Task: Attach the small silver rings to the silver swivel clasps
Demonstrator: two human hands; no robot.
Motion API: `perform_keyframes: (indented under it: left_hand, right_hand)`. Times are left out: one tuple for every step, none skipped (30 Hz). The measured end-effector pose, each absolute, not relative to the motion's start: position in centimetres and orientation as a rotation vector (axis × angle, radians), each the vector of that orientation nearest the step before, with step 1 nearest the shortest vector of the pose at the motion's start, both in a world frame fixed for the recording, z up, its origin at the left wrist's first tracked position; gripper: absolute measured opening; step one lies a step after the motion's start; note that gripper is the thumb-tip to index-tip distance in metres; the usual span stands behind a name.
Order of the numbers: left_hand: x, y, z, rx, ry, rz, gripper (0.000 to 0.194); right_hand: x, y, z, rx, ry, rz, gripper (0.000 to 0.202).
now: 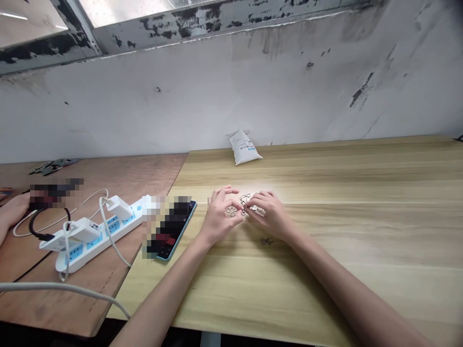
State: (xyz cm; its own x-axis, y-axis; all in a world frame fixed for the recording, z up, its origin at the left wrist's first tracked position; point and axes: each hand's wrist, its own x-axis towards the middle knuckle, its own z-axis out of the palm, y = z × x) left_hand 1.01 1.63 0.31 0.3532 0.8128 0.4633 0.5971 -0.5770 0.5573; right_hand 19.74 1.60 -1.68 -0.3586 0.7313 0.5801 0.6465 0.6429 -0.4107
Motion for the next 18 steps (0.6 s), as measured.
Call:
perform_keyframes:
  left_hand:
    - [0.9,1.7,0.4,2.361,1.267,1.036,0.009]
    - [0.9,1.7,0.4,2.387,1.281,1.019,0.009]
    - [0.8,1.8,0.4,2.408,1.295,1.005,0.009]
    - [0.7,1.8,0.4,2.430,1.308,0.993,0.009]
    - [0.7,1.9,0.3,2.453,1.317,0.986,0.008]
    - [0.6,1.9,0.2,2.477,1.324,0.982,0.007]
    - [0.6,2.0,0.2,2.501,1.329,0.978,0.007]
    - [0.5,2.0,0.1,2.523,1.335,0.977,0.006]
    - [0.5,2.1,0.1,2.539,1.342,0.975,0.006]
    - [0.4,2.1,0.1,2.547,1.355,0.978,0.006]
    - [0.4,2.1,0.1,2.549,1.371,0.983,0.006]
    - [0.3,2.2,0.2,2.547,1.387,0.989,0.006]
    - [0.3,2.1,0.2,2.544,1.398,1.000,0.006]
    - [0.3,2.1,0.3,2.545,1.399,1.013,0.006]
    - [0.3,2.1,0.4,2.551,1.394,1.028,0.006]
    - [0.3,2.0,0.5,2.559,1.381,1.050,0.006]
    - [0.3,1.9,0.6,2.569,1.363,1.073,0.005]
    - [0.3,1.9,0.6,2.577,1.342,1.093,0.005]
  right_hand:
    - [19.8,1.6,-1.6,-1.063,-2.099,0.102,0.015]
    - [19.8,1.5,-1.5,-1.060,-2.095,0.061,0.017]
    - [19.7,1.5,-1.3,-1.054,-2.092,0.025,0.018]
    - [19.6,1.4,-1.2,-1.046,-2.092,0.000,0.018]
    - [19.5,1.3,-1.2,-1.031,-2.097,-0.014,0.018]
    - [19.4,1.2,-1.2,-1.009,-2.105,-0.016,0.017]
    - [19.3,1.1,-1.2,-0.984,-2.117,-0.004,0.017]
    - [19.2,1.1,-1.3,-0.955,-2.133,0.020,0.016]
    - [19.2,1.1,-1.3,-0.932,-2.147,0.055,0.016]
    - [19.3,1.1,-1.4,-0.915,-2.162,0.098,0.016]
    - [19.4,1.1,-1.4,-0.905,-2.170,0.141,0.015]
    - [19.5,1.1,-1.4,-0.910,-2.166,0.181,0.015]
    - [19.6,1.2,-1.3,-0.930,-2.149,0.220,0.013]
    - [19.7,1.2,-1.2,-0.964,-2.117,0.263,0.012]
    - [19.8,1.2,-1.0,-0.999,-2.073,0.312,0.010]
    - [19.8,1.2,-0.8,-1.028,-2.026,0.368,0.009]
    - [19.8,1.1,-0.7,-1.043,-1.989,0.431,0.011]
    - [19.8,1.1,-0.6,-1.041,-1.967,0.498,0.015]
